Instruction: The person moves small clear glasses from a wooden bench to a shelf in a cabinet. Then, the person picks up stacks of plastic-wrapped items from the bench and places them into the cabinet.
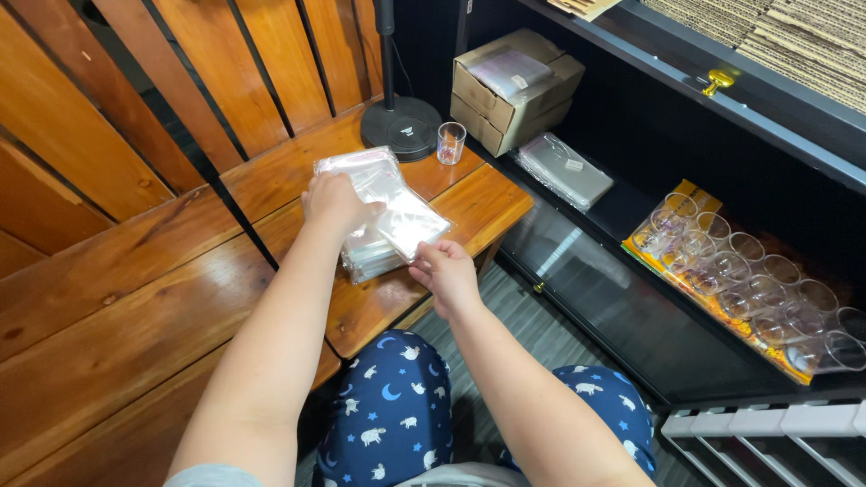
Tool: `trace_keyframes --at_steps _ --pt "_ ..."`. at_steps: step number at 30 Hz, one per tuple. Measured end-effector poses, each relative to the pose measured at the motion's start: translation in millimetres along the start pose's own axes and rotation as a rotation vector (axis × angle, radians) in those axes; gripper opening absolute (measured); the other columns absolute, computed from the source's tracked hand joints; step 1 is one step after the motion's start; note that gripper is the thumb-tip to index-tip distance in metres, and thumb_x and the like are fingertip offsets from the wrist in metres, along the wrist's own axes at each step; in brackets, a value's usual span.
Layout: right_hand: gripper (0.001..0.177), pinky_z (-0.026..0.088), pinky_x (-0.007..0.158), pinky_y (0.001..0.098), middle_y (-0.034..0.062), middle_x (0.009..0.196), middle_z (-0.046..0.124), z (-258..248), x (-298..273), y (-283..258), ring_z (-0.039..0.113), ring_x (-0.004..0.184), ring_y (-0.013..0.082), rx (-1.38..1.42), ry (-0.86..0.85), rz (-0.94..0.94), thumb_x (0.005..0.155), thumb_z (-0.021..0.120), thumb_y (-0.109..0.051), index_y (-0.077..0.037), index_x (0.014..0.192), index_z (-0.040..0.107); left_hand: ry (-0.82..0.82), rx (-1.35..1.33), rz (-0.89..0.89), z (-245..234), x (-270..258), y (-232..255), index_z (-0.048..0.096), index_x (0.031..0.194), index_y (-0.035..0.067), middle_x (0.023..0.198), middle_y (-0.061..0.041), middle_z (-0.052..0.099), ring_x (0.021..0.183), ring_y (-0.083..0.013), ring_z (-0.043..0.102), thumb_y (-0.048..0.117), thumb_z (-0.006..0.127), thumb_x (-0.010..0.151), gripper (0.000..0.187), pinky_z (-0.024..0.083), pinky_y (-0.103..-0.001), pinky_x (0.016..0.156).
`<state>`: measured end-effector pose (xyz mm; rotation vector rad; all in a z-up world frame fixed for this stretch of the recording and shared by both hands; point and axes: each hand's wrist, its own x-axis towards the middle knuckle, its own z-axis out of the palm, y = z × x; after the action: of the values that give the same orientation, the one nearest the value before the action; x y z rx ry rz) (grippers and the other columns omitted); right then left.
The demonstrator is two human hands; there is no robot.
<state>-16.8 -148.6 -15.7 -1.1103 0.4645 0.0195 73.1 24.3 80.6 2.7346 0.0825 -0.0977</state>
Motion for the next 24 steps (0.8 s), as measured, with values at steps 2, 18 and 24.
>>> trace_keyframes --at_steps 2,18,24 --pt "0.021 0.066 0.08 0.0396 0.005 0.082 0.06 -2.9 0.9 -1.6 0.071 0.075 0.0174 0.02 0.029 -0.006 0.092 0.073 -0.009 -0.003 0.105 0.058 -0.019 -0.05 -0.039 1.0 0.4 -0.6 0.062 0.139 0.003 0.141 -0.019 0.058 0.138 -0.0363 0.049 0.051 0.085 0.08 0.08 0.04 -0.05 0.115" --pt "0.029 0.065 0.086 0.035 0.011 0.098 0.062 -40.2 -0.9 -12.1 0.075 0.091 0.0257 0.054 -0.01 -0.001 0.09 0.07 0.004 0.002 0.116 0.058 -0.051 -0.849 -0.078 25.9 -13.3 -29.9 0.064 0.128 -0.004 0.087 -0.015 0.07 0.068 -0.0204 0.073 0.009 0.07 0.083 0.047 0.061 -0.028 0.058" --pt "0.033 0.067 0.084 0.0391 0.0133 0.098 0.067 -56.5 21.2 0.7 0.077 0.09 0.0288 0.072 0.009 0.001 0.088 0.074 0.005 0.001 0.119 0.064 -0.004 -1.193 -0.117 31.9 -31.2 -15.4 0.062 0.128 -0.005 0.09 -0.013 0.07 0.073 -0.0166 0.073 0.006 0.077 0.086 0.045 0.066 -0.027 0.064"
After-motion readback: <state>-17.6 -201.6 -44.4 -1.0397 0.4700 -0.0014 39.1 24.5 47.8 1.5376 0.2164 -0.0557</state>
